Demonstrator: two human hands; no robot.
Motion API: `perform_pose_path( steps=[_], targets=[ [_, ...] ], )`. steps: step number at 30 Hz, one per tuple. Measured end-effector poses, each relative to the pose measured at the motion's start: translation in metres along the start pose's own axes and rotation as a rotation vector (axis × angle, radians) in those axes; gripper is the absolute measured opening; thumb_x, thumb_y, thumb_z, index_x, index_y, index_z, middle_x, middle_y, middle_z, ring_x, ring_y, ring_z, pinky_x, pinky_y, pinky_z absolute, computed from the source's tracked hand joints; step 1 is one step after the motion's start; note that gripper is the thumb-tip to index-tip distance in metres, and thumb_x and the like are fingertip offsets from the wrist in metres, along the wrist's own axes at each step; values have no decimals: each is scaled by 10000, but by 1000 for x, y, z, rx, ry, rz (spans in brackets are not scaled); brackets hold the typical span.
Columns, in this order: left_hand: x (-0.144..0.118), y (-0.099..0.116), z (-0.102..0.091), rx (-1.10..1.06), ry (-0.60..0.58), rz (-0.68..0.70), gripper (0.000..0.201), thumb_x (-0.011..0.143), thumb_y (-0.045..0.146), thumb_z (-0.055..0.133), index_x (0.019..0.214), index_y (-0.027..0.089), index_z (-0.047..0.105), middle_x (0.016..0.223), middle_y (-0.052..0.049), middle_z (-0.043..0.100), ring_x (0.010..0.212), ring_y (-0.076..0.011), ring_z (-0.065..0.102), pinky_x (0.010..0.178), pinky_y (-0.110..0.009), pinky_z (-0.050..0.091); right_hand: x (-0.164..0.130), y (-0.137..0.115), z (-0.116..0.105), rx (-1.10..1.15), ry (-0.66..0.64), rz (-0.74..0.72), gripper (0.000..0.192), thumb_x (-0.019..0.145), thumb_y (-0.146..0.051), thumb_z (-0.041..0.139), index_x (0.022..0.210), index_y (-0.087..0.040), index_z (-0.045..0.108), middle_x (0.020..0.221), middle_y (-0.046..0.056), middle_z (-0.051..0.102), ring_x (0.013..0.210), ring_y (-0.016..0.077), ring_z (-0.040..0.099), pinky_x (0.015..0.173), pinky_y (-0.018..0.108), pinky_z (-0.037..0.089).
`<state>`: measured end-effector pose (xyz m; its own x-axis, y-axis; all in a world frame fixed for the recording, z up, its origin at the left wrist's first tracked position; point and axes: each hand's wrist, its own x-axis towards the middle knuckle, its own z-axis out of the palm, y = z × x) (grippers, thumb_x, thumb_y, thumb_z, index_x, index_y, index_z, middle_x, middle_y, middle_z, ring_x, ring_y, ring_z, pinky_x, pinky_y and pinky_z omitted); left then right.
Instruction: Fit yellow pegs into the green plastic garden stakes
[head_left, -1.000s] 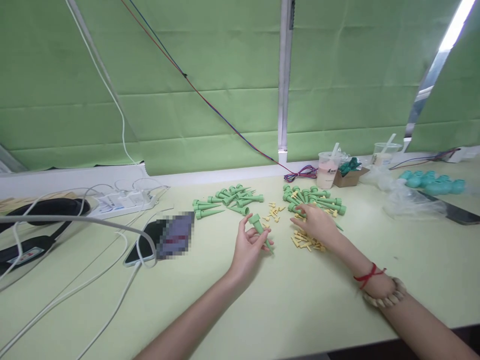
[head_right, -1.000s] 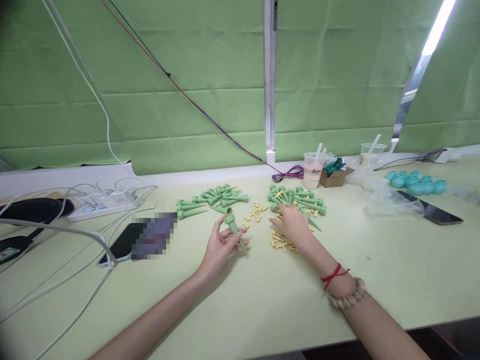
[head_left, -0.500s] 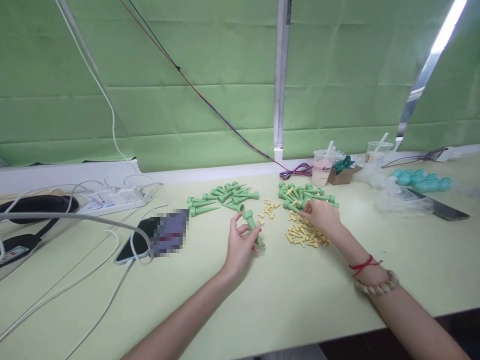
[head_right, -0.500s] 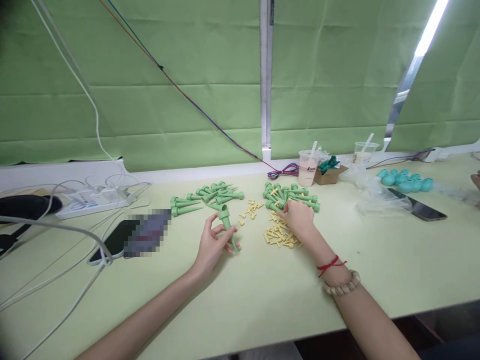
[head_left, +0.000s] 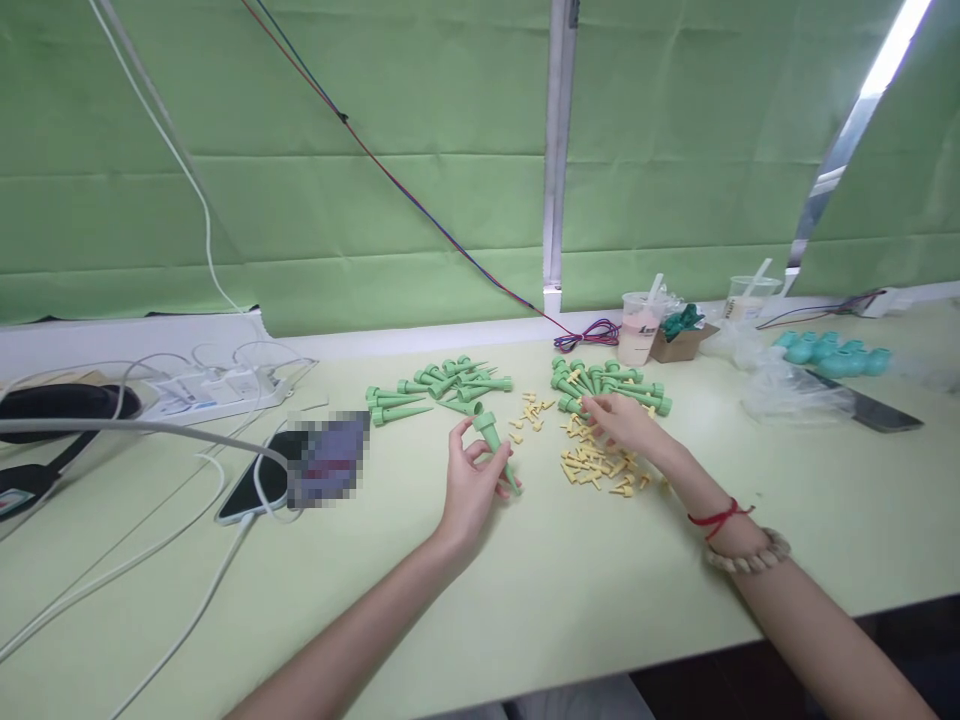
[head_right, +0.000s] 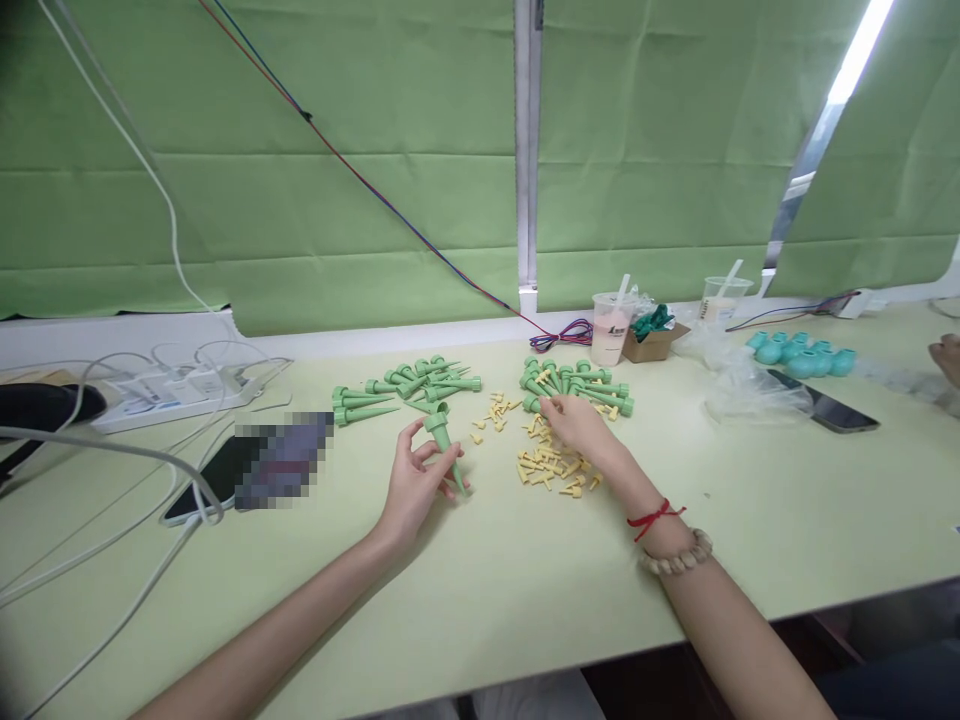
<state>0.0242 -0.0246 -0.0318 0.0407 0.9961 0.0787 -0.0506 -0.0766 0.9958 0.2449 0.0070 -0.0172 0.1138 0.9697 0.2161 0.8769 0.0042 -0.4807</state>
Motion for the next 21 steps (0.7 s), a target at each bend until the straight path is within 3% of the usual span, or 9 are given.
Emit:
perform_pose_path(
  steps=[5,10,15,21],
  targets=[
    [0,-1,0,5,3,7,576,721,386,619,1171,284,274,778,40,540,457,-125,609,367,-194,430,1,1,-5,17,-56,26,277,834,-355,454,802,-173,660,673,29,680,574,153,619,507,226,422],
    [1,-2,0,-3,-3,10,577,718,391,622,1168,280,277,764,44,535,450,-120,602,358,-188,420,0,7,-13,38,-278,72,204,725,-369,591,677,-184,661,614,10,668,479,137,608,465,218,428],
    [0,-3,-1,-2,-17,15,586,715,404,623,1172,282,277,766,42,539,447,-119,598,355,-190,424,-2,7,-16,105,-441,37,194,621,-344,680,739,-190,680,745,9,697,542,131,626,453,190,434],
    [1,-2,0,16,-12,7,566,724,389,619,1166,285,281,772,40,540,441,-124,599,355,-194,418,-4,0,-10,15,-399,-59,207,614,-306,672,799,-216,685,814,-9,694,669,139,621,529,199,439]
  ],
)
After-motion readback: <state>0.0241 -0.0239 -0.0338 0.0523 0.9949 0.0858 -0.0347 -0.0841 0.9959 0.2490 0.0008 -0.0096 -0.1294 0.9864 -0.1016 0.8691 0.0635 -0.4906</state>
